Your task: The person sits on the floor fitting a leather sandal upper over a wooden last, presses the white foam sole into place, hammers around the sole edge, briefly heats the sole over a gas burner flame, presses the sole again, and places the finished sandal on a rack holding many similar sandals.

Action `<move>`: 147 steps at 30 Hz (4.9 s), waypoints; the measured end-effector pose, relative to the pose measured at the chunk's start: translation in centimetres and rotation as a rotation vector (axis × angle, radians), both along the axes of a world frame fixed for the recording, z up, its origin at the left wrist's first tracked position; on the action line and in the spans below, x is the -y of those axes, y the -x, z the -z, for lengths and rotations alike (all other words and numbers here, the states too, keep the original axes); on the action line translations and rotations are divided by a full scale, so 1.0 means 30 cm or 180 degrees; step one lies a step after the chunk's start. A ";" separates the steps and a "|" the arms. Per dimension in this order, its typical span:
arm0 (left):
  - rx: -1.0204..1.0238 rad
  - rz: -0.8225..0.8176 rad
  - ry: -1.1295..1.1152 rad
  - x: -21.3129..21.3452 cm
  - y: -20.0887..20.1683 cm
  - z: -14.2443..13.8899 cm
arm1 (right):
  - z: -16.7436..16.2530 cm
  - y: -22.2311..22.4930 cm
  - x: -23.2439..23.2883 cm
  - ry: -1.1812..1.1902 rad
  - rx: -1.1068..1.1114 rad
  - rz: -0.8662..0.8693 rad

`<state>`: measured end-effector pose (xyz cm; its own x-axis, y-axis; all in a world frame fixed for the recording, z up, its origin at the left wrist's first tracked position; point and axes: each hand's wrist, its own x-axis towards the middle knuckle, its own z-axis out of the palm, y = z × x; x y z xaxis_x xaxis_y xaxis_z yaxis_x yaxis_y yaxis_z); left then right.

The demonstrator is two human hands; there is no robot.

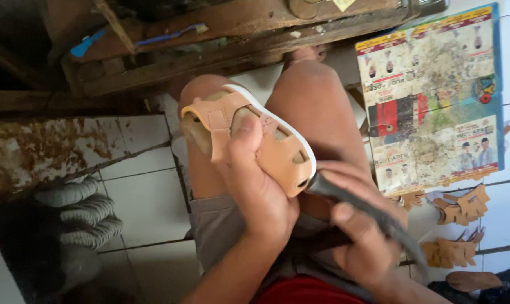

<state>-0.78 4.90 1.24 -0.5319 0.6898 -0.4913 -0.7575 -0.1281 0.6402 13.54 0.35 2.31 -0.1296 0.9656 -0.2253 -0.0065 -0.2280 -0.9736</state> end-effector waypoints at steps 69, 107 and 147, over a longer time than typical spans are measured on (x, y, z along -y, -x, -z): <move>0.0195 0.2512 -0.0306 0.100 0.236 -0.022 | -0.076 -0.088 -0.357 0.0534 0.0575 -0.2879; -0.0005 0.2722 -0.0388 0.070 0.221 -0.027 | -0.145 -0.090 -0.408 -0.0044 0.0728 -0.2616; -0.0978 0.2902 -0.0649 0.139 0.092 -0.092 | 0.300 -0.371 -0.306 0.0705 0.1466 0.0165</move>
